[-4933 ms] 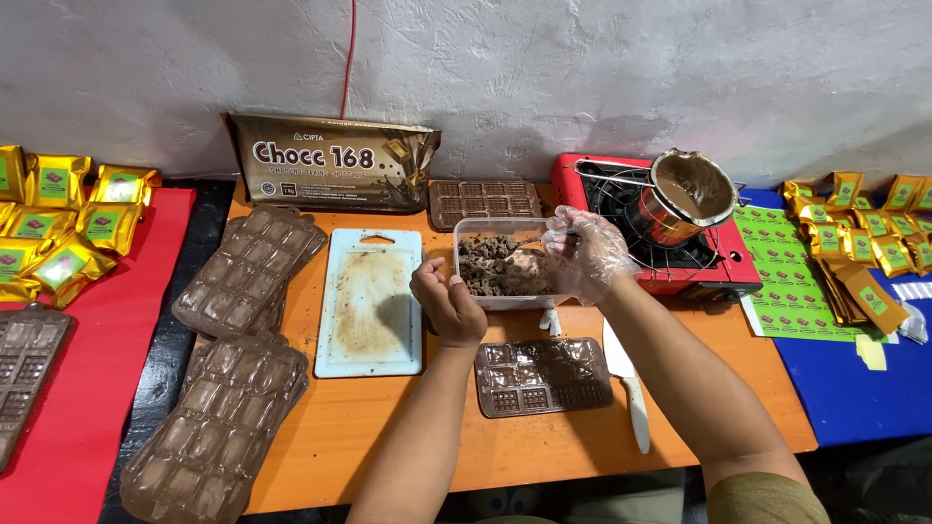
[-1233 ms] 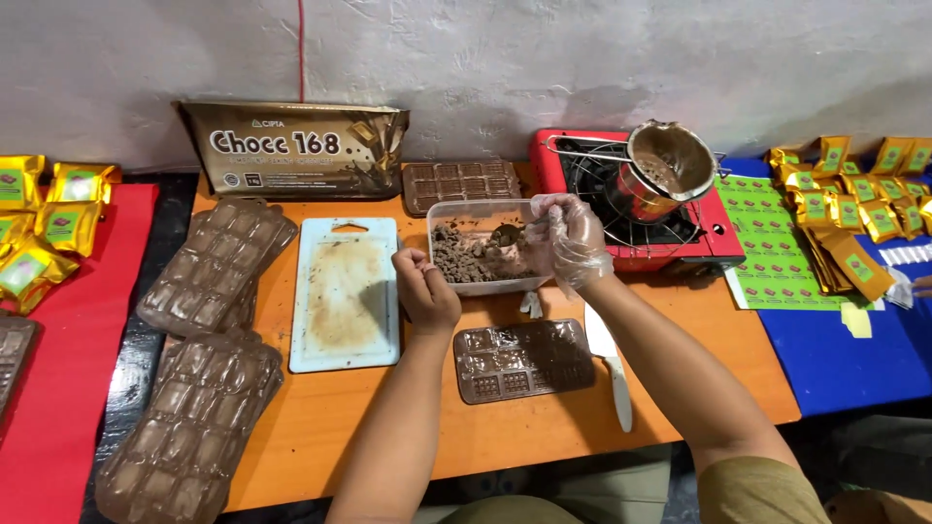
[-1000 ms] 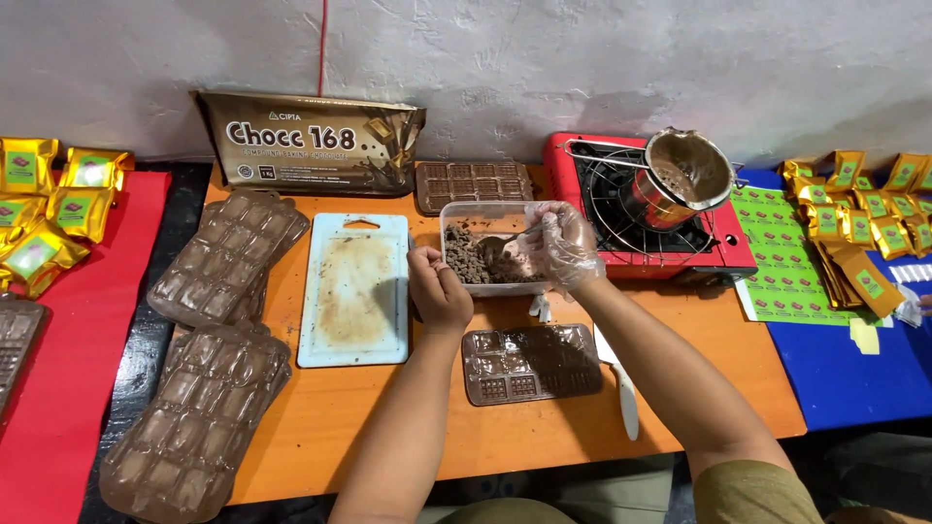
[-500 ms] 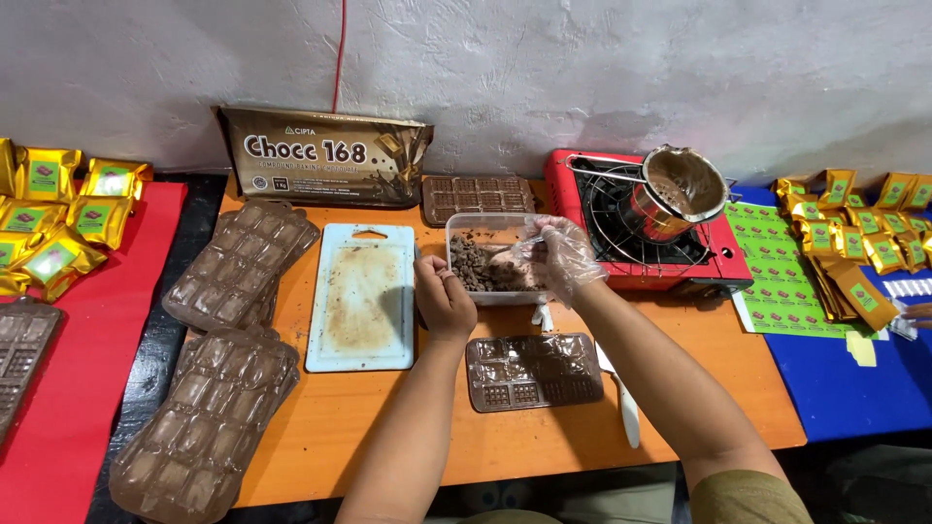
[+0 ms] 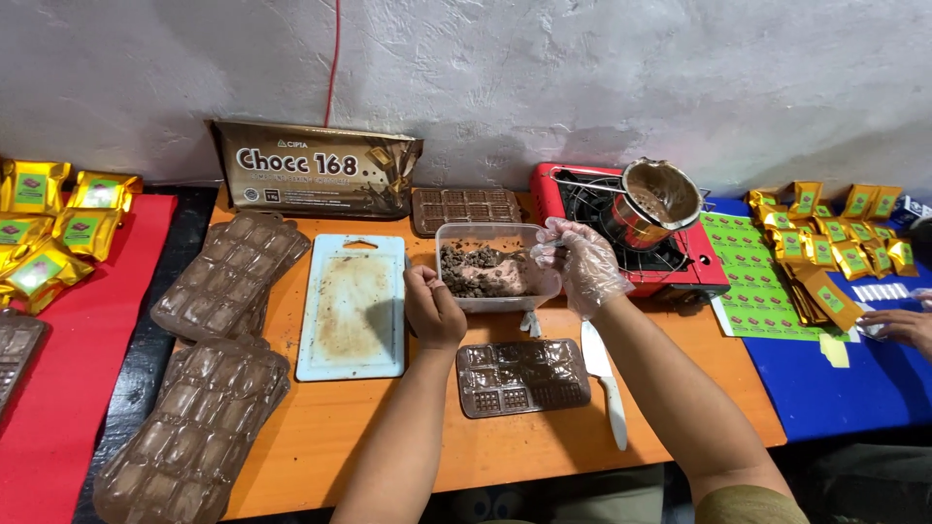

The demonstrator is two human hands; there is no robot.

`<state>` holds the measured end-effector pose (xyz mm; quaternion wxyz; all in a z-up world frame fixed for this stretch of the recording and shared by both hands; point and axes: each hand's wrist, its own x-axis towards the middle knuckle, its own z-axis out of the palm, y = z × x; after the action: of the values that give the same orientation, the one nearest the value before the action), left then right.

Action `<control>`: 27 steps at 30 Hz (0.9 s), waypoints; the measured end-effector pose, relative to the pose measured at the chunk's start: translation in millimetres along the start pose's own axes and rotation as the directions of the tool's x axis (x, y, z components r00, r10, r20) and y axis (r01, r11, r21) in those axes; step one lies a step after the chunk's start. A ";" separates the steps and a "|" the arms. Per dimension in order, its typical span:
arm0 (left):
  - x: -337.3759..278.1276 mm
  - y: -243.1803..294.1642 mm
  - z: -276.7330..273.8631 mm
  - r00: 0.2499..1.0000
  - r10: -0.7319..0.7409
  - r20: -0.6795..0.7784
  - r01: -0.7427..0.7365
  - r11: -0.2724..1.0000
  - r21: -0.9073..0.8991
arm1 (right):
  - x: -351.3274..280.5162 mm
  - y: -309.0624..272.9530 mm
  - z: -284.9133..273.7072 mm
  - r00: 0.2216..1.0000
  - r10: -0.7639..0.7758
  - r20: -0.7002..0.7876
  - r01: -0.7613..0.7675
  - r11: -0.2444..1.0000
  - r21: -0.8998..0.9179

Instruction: Filling chocolate molds with melted chocolate and bits using a spoon and spatula.

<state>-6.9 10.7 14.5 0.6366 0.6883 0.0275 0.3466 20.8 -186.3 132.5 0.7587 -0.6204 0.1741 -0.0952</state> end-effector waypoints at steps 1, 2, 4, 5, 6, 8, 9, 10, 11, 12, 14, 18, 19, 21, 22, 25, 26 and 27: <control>-0.9 -0.5 0.4 1.000 0.000 -0.006 0.000 1.000 0.010 | -2.3 -3.6 -3.4 1.000 -0.014 0.017 0.013 1.000 0.025; -1.3 -0.8 0.9 1.000 0.001 -0.010 -0.001 1.000 0.020 | -4.5 -7.3 -6.9 0.999 -0.028 0.033 0.026 0.998 0.051; -4.5 -6.7 4.2 1.000 0.000 -0.030 0.001 1.000 0.022 | 9.6 -1.9 -28.0 0.998 -0.044 0.052 0.040 0.997 0.067; -5.7 -9.5 5.8 0.998 -0.002 -0.055 0.004 1.000 0.027 | 16.6 0.4 -38.4 0.995 -0.059 0.078 0.052 0.995 0.083; -6.5 -7.1 5.0 0.999 0.000 -0.052 0.001 1.000 0.022 | 13.0 -5.6 -38.1 0.995 -0.063 0.074 0.057 0.995 0.084; -9.3 -2.7 3.4 0.997 -0.023 -0.072 0.023 1.000 0.004 | 5.1 -17.0 -38.1 0.995 -0.084 0.063 0.074 0.987 0.141; -9.9 -3.8 2.0 0.997 -0.022 -0.069 0.022 1.000 -0.002 | 1.6 -24.4 -39.9 0.994 -0.089 0.058 0.080 0.987 0.141; -9.6 -4.4 1.7 0.997 -0.019 -0.078 0.021 1.000 0.022 | -0.8 -33.0 -41.4 0.995 -0.091 0.036 0.083 0.981 0.177; -9.2 -4.8 1.7 0.996 -0.017 -0.087 0.021 0.999 0.045 | -3.1 -41.8 -43.1 0.996 -0.092 0.015 0.086 0.973 0.214; -10.2 -5.7 2.0 0.997 -0.015 -0.082 0.018 0.999 0.039 | -6.0 -49.5 -44.6 0.995 -0.097 0.008 0.093 0.972 0.214; -9.6 -8.2 3.2 0.996 -0.024 -0.088 0.027 0.999 0.033 | -11.6 -64.1 -47.6 0.993 -0.114 0.008 0.108 0.964 0.244; -8.5 4.8 1.8 0.995 -0.039 -0.091 0.040 0.999 0.018 | -5.1 -85.6 -74.7 0.988 -0.153 0.003 0.144 0.933 0.331; -8.0 3.6 2.4 0.994 -0.037 -0.102 0.040 0.999 0.023 | 3.7 -88.7 -85.3 0.985 -0.173 0.004 0.160 0.920 0.359; -9.8 -0.3 1.8 0.995 -0.031 -0.098 0.033 0.999 0.028 | 8.9 -97.6 -103.6 0.981 -0.193 -0.010 0.182 0.901 0.395; -9.7 -2.3 2.0 0.994 -0.023 -0.105 0.027 0.999 0.036 | 8.1 -106.7 -108.5 0.970 -0.241 0.017 0.209 0.872 0.443; -7.4 -8.0 2.4 0.993 -0.007 -0.117 0.013 0.999 0.048 | 16.9 -125.6 -130.3 0.940 -0.341 0.004 0.301 0.835 0.461; -9.8 -10.0 1.4 0.993 -0.007 -0.118 0.014 0.998 0.058 | 19.9 -128.2 -141.4 0.925 -0.379 -0.034 0.357 0.832 0.425; -11.8 -9.4 1.3 0.994 -0.007 -0.112 0.013 0.998 0.057 | 30.8 -125.1 -151.6 0.924 -0.379 -0.041 0.359 0.831 0.425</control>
<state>-11.4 5.7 0.9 0.6156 0.6859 0.0766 0.3804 0.2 -361.7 224.2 0.8464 -0.4640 0.0088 -0.2614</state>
